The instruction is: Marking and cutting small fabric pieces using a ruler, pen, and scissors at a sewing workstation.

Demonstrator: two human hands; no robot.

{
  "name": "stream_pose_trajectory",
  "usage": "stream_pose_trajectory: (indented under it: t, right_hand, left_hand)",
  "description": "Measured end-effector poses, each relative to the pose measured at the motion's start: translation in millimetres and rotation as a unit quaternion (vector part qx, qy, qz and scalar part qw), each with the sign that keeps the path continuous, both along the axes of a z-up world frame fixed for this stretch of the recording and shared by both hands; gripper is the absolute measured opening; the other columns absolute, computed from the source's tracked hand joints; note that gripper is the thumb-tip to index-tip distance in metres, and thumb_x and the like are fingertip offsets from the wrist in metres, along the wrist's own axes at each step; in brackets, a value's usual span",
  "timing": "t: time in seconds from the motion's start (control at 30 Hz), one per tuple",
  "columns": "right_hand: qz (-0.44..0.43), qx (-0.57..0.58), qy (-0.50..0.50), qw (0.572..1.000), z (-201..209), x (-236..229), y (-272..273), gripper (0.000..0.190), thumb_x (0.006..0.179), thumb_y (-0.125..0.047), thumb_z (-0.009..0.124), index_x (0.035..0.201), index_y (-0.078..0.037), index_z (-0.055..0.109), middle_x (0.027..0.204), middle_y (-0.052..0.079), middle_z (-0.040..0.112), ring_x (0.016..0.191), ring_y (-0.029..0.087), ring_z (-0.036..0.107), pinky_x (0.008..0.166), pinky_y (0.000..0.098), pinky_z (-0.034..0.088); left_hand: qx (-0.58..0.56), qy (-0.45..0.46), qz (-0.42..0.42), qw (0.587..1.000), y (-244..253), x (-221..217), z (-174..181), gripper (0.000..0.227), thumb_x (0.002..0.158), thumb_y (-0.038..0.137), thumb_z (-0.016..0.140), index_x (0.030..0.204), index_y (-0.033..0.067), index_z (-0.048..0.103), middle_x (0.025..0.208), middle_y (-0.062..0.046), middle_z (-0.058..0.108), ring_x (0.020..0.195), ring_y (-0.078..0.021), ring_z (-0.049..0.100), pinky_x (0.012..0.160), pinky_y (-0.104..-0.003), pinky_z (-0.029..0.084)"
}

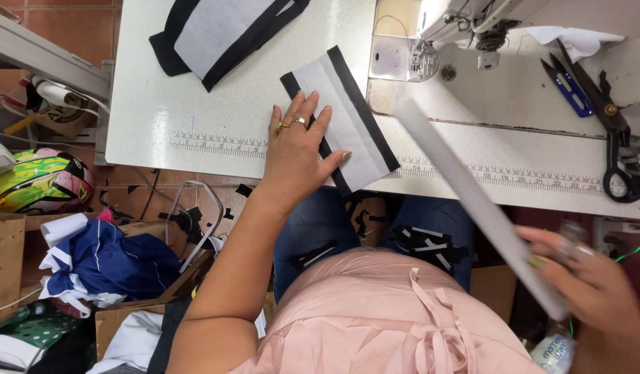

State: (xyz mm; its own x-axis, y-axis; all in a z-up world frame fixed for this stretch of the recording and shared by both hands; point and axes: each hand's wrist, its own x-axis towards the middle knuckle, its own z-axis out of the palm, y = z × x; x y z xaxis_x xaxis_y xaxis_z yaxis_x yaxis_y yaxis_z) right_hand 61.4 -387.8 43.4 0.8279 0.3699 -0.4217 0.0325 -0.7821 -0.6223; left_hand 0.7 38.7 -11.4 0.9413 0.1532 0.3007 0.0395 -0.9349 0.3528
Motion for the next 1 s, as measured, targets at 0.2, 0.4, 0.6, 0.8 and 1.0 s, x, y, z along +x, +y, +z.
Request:
stream_pose_trajectory:
  t: [0.2,0.4,0.6,0.8,1.0]
  right_hand:
    - [0.137,0.126,-0.038,0.982,-19,-5,127,0.037,0.088,-0.031,0.051,0.122,-0.020,0.064,0.098,-0.002,0.071,0.088,0.010,0.064,0.079,0.0253,0.045]
    - [0.051,0.244,-0.007,0.968,-17,-23,185,0.014,0.086,-0.010,0.062,0.095,-0.008,0.072,0.068,0.007,0.069,0.058,0.013,0.051,0.062,0.0301,0.046]
    - [0.109,0.114,0.022,0.987,2,-7,191,0.028,0.081,-0.012,0.064,0.108,-0.010,0.072,0.056,0.008,0.067,0.051,0.018,0.057,0.058,0.0334,0.050]
    - [0.050,0.135,-0.017,0.989,12,29,206,0.019,0.086,-0.016,0.063,0.103,-0.010,0.069,0.043,0.006,0.055,0.046,0.018,0.056,0.057,0.0275,0.044]
    - [0.075,0.211,-0.029,0.974,-29,41,227,0.033,0.084,0.001,0.058,0.116,0.006,0.061,0.067,0.013,0.063,0.038,0.012,0.053,0.039,0.0228,0.044]
  left_hand:
    - [-0.047,0.031,0.037,0.998,0,-7,-1,0.085,0.077,0.045,0.078,0.140,0.0080,0.035,0.146,-0.013,0.038,0.139,-0.0267,0.030,0.113,-0.054,0.017]
    - [-0.108,0.017,-0.002,0.994,4,-9,3,0.089,0.079,0.038,0.076,0.146,0.0062,0.026,0.150,-0.022,0.025,0.139,-0.0372,0.030,0.111,-0.063,0.015]
    - [-0.056,0.011,0.018,0.998,-3,-4,8,0.078,0.084,0.060,0.059,0.130,-0.0018,0.047,0.135,-0.024,0.045,0.133,-0.0376,0.038,0.107,-0.063,0.020]
    - [-0.033,0.005,0.026,0.999,-2,-3,2,0.095,0.069,0.064,0.074,0.133,0.0009,0.044,0.136,-0.020,0.044,0.133,-0.0362,0.038,0.107,-0.061,0.022]
    - [-0.041,0.025,0.024,0.999,-3,0,5,0.095,0.070,0.060,0.077,0.134,-0.0023,0.043,0.135,-0.022,0.044,0.133,-0.0380,0.037,0.106,-0.062,0.022]
